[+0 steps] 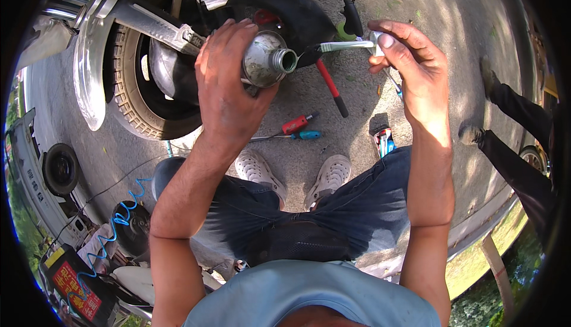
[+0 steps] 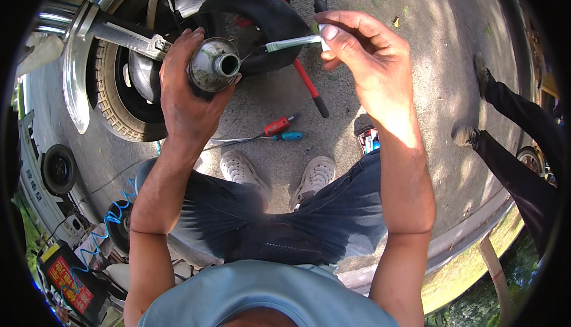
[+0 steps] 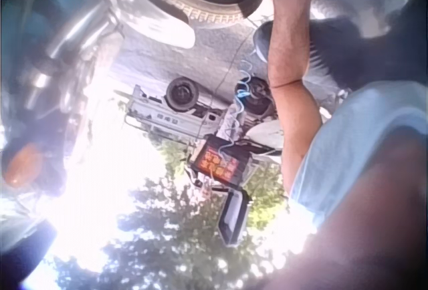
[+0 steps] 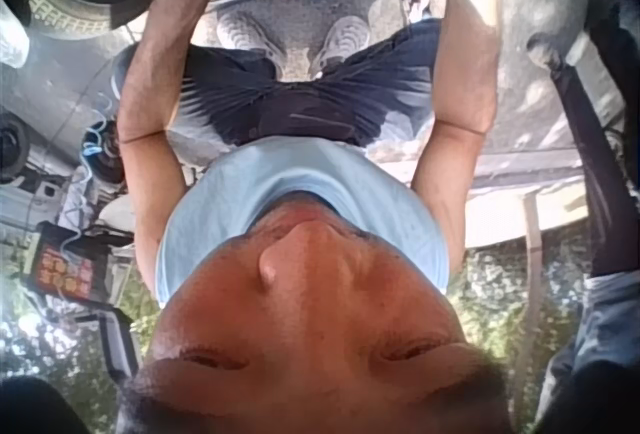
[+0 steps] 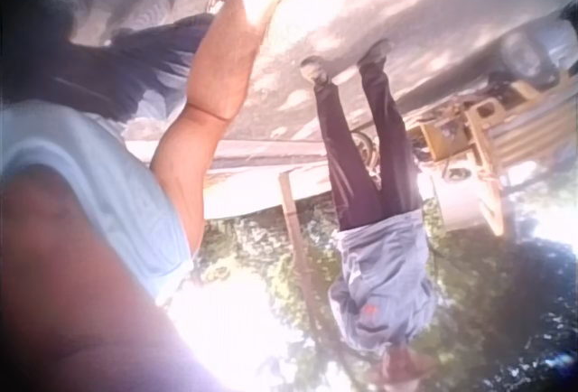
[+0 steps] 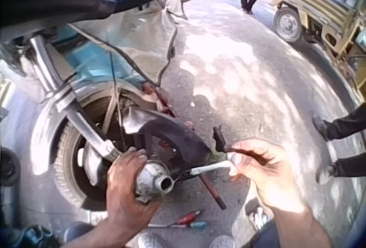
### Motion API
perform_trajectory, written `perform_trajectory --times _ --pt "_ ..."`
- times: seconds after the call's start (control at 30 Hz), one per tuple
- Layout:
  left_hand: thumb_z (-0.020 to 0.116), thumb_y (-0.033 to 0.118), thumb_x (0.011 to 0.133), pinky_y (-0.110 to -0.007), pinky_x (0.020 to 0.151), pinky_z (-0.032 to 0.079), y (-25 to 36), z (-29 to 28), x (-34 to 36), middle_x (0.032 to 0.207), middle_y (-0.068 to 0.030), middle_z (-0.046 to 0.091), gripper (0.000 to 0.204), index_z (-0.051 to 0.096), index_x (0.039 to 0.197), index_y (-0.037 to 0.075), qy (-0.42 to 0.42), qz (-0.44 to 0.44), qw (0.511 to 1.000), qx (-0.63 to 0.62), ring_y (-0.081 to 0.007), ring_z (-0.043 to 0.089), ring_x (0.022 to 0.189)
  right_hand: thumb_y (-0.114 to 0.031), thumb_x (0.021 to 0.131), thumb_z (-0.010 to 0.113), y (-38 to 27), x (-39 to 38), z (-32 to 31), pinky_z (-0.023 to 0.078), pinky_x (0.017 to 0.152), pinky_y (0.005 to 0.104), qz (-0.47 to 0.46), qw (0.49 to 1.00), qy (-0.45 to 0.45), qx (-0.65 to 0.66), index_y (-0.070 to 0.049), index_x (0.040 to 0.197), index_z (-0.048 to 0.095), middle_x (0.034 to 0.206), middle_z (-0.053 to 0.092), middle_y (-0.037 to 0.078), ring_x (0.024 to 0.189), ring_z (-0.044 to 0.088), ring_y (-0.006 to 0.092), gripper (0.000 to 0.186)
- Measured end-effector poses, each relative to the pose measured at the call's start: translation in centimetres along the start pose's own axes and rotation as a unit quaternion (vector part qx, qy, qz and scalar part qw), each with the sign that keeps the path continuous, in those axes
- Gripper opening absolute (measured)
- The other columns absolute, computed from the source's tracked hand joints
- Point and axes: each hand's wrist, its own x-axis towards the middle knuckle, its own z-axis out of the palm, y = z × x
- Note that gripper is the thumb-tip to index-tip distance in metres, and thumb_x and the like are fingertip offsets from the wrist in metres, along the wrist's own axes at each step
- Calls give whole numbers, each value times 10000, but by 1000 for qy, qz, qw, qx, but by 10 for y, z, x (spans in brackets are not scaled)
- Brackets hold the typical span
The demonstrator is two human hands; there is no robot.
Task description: The person sits on the ground and uses a red handheld tool to grind the surface of a black motorcycle inner tube. They then apply a liquid from a bottle using a brush to the treated area of the tube.
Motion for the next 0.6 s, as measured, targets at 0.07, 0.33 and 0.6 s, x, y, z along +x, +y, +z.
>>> perform_trajectory --times 0.07,0.33,0.6 --pt "940 96 677 -471 1141 425 -4 4 -7 1382 -179 602 811 558 1391 52 -1 -9 1000 -16 -373 570 1322 -124 997 709 -2 5 -8 592 711 285 2 999 37 14 4 1173 750 923 733 75 774 695 125 221" --pt "917 163 684 -478 1082 440 -14 148 -100 1272 -173 553 784 573 1386 101 -219 -170 956 -94 -384 536 1205 -241 997 693 15 22 -62 587 757 336 24 987 131 94 39 1177 697 936 713 124 814 696 188 333" --pt "853 112 713 -463 1115 438 -55 213 -182 1354 -218 550 792 507 1423 43 -291 -250 921 -70 -425 509 1305 -249 986 714 21 16 -70 597 785 346 31 988 111 103 43 1215 698 1018 709 119 845 703 180 372"
